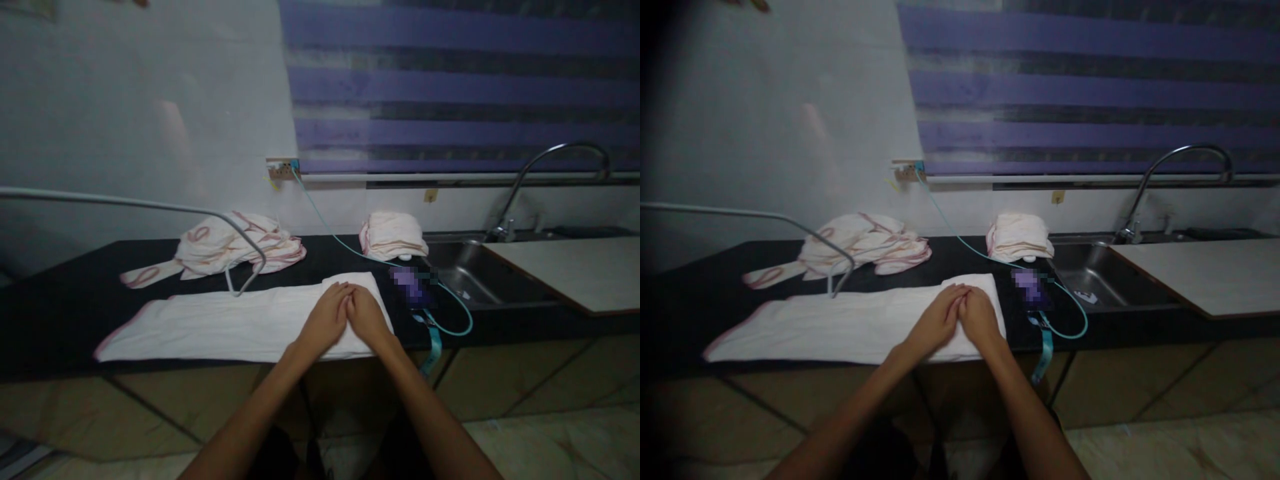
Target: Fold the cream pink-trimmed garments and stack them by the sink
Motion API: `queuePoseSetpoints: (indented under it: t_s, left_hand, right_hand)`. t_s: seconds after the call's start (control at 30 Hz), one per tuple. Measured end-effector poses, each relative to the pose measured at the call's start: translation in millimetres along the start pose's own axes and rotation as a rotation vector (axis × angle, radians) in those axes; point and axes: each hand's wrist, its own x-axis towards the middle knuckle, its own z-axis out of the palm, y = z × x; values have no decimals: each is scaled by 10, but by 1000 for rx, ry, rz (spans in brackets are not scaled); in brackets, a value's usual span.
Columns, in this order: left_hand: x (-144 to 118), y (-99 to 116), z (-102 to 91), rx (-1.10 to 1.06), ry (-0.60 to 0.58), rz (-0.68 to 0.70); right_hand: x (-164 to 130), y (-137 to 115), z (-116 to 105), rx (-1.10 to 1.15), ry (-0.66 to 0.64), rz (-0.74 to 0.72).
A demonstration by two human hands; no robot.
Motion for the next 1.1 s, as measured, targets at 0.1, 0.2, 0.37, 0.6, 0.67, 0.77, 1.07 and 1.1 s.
queuePoseSetpoints:
  t_s: [0.1, 0.2, 0.37, 0.6, 0.67, 0.77, 1.07, 1.1]
  left_hand:
    - [-67, 122, 122, -165, -20, -28]
    - [-122, 171, 134, -201, -83, -47]
    - [-147, 193, 110, -75, -108, -95]
    - [-161, 187, 169, 197, -196, -7]
    - [-155, 254, 155, 254, -279, -3]
    - [-136, 394, 147, 335, -416, -14]
    - [-143, 492, 316, 479, -551, -21]
    - [-148, 484, 312, 485, -545, -16]
  right_hand:
    - [-80, 19, -70, 23, 90, 1]
    - [-172, 56, -139, 6, 120, -23]
    - [-290, 184, -335, -45, 172, 34]
    - [-479, 381, -499, -188, 6, 230]
    - [-492, 391, -479, -155, -3, 251]
    - [-464, 388, -433, -9, 39, 280]
    - [-248, 337, -445, 523, 206, 416]
    - [-235, 330, -453, 550, 207, 421]
